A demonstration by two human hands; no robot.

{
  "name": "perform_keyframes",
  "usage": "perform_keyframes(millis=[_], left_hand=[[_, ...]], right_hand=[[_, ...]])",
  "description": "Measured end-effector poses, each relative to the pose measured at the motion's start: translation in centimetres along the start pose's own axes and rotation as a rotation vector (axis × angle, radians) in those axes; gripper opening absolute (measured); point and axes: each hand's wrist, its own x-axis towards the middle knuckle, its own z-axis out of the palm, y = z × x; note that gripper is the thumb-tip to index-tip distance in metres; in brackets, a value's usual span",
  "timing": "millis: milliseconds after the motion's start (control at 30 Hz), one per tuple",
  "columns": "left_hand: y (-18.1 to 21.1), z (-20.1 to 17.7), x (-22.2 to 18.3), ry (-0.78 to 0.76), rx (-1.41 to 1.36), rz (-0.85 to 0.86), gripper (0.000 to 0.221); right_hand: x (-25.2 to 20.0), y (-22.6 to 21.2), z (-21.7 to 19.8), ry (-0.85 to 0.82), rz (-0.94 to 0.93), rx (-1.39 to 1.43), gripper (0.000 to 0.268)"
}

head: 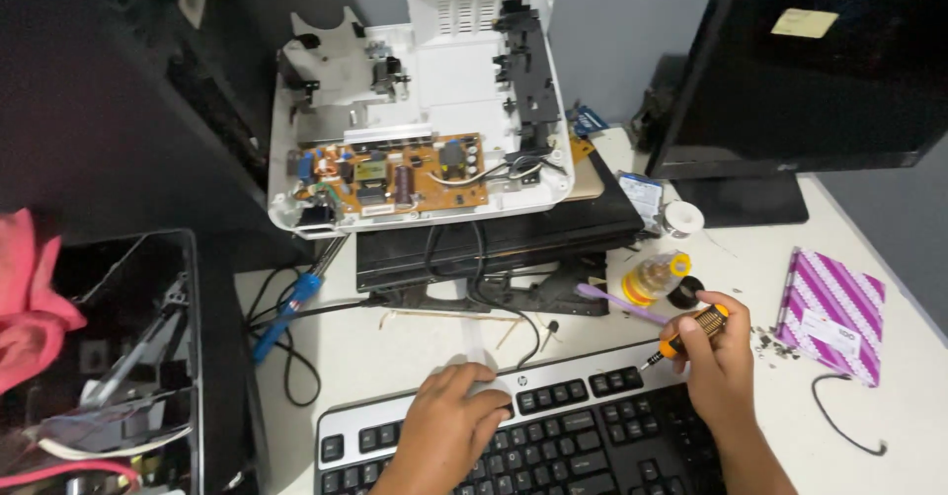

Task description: Disassembling a computer keyboard using a small screwdriver to pry open the casing

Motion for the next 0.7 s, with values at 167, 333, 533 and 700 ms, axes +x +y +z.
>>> perform_keyframes(millis=[167, 333, 533, 700], left_hand=[[-0.1, 0.4, -0.1, -0.021, 0.016, -0.022, 0.007], [-0.1, 0.0, -0.1, -0.029, 0.001, -0.020, 0.009], [-0.6, -0.1, -0.5, -0.062, 0.007, -0.010, 0.013], [-0.4, -0.2, -0.3, -0.054, 0.015, 0.012, 0.013]], right_hand=[[0.7, 1.2, -0.8, -0.017, -0.034, -0.066, 0.032], [0.2, 2.3, -0.4, -0.065, -0.105, -0.195, 0.034], [-0.4, 3.9, 0.5, -0.211, -0.187, -0.060, 0.027], [-0.3, 3.6, -0.3, -0.042, -0.414, -0.479, 0.019]])
